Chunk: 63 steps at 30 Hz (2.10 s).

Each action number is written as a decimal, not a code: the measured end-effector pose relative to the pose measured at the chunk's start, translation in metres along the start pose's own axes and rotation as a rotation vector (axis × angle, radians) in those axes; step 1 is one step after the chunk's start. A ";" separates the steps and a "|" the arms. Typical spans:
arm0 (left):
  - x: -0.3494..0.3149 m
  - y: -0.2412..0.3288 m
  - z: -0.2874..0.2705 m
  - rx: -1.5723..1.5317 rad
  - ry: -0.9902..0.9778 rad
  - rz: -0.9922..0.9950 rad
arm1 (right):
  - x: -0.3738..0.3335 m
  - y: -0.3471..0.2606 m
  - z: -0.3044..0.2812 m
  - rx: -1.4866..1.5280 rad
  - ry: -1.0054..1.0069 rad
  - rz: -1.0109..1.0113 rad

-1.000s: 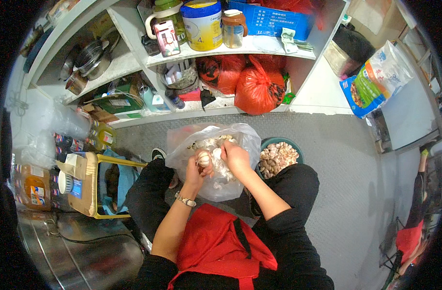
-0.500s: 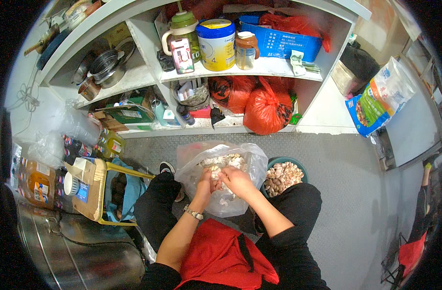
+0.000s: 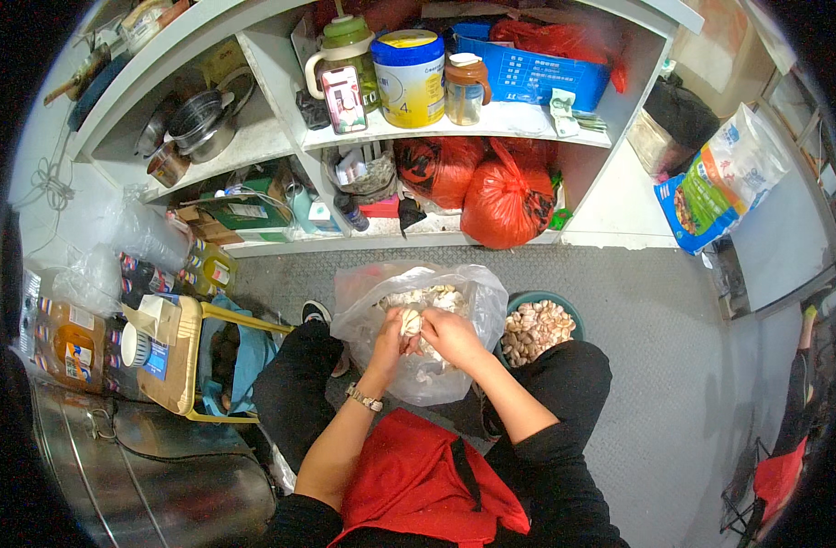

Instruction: The person sits on the floor and peels garlic cloves by hand, separating the skins and placing the peeled cloves into a nearby bowl. The task continues repeatedly with the same method.

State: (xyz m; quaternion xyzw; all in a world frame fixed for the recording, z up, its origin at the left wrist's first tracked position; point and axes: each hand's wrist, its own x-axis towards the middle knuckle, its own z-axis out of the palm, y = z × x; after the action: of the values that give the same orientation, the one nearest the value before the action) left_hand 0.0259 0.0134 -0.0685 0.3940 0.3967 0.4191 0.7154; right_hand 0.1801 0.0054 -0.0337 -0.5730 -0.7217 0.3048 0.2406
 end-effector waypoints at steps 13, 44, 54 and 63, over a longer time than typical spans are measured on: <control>0.001 0.004 0.003 -0.172 0.046 -0.111 | 0.004 -0.001 0.009 0.119 0.092 0.067; -0.001 0.005 0.003 0.051 0.153 -0.009 | 0.005 0.006 0.003 0.110 0.080 -0.072; -0.001 0.005 0.005 0.015 0.179 0.026 | 0.004 0.002 0.003 0.072 0.208 -0.100; 0.001 0.001 0.008 0.154 0.208 0.185 | 0.005 -0.006 0.002 0.063 0.277 -0.056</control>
State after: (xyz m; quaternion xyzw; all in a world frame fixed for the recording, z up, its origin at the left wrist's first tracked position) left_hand 0.0330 0.0125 -0.0651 0.4369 0.4617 0.4903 0.5963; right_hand 0.1736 0.0090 -0.0303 -0.5813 -0.6874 0.2385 0.3643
